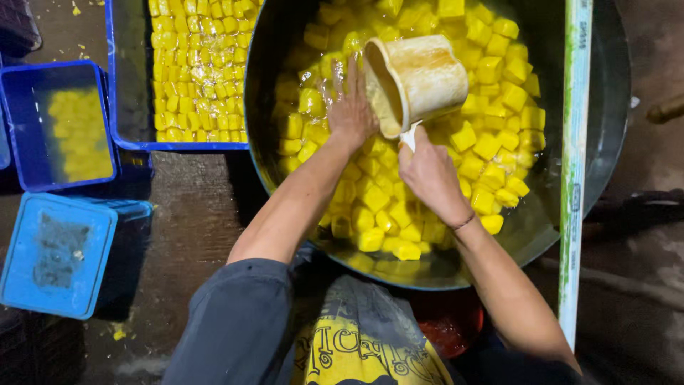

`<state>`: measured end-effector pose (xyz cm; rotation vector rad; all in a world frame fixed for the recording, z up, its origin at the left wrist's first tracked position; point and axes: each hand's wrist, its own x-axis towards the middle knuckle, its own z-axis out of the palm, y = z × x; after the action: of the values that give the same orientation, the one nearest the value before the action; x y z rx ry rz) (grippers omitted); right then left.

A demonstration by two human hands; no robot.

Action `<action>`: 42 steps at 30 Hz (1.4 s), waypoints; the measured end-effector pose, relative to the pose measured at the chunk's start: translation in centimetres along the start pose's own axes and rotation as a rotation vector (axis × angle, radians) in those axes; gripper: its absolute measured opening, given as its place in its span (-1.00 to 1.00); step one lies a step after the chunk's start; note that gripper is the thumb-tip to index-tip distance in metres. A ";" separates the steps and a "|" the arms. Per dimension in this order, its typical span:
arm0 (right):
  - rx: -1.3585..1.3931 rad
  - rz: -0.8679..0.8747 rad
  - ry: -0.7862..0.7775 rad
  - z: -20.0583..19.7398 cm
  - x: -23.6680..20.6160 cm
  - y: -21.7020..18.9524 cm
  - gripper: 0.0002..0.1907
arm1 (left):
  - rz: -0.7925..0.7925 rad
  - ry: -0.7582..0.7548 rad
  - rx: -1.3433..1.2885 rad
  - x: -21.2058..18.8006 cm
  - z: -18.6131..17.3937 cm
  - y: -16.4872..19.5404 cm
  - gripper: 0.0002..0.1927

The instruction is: The person washes yellow tofu blocks in a large water-filled basin, picking up individual blocks, rinsing and rubbing them in the water, and placing them into blue plastic crates. They occasionally scoop and pour water over the blocks with a plastic scoop while continuing to transfer washed blocks into the crates.

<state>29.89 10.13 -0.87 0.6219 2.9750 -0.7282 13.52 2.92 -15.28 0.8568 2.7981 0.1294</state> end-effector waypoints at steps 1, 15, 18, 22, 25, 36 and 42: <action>0.025 -0.026 -0.018 0.2 0.2 0.2 -0.74 | -0.005 -0.054 0.001 -0.4 -0.2 -0.1 0.07; -0.055 -0.347 -0.158 1.6 2.3 3.4 -0.84 | 0.005 -0.096 0.019 -1.5 -3.0 -0.8 0.10; 0.080 -0.177 -0.157 2.0 2.7 4.0 -0.80 | 0.012 -0.134 0.076 -1.2 -1.8 -0.8 0.12; 0.239 0.088 -0.171 2.3 3.1 4.6 -0.72 | 0.039 -0.243 0.019 -0.1 1.5 -0.5 0.00; 0.230 0.012 -0.148 2.2 3.5 4.9 -0.70 | 0.087 -0.382 -0.025 0.8 3.7 -0.3 -0.22; 0.722 0.469 -0.163 -4.7 1.7 0.5 -0.54 | 0.123 -0.282 -0.005 -8.0 -8.8 -2.5 -0.43; 0.715 0.132 -0.116 -9.2 -6.0 -9.4 -0.61 | 0.437 0.034 -0.308 -25.8 -13.4 -2.7 -0.50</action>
<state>32.49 4.35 12.16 0.7407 2.4807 -1.7539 29.85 -14.11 1.96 1.3687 2.4771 0.6267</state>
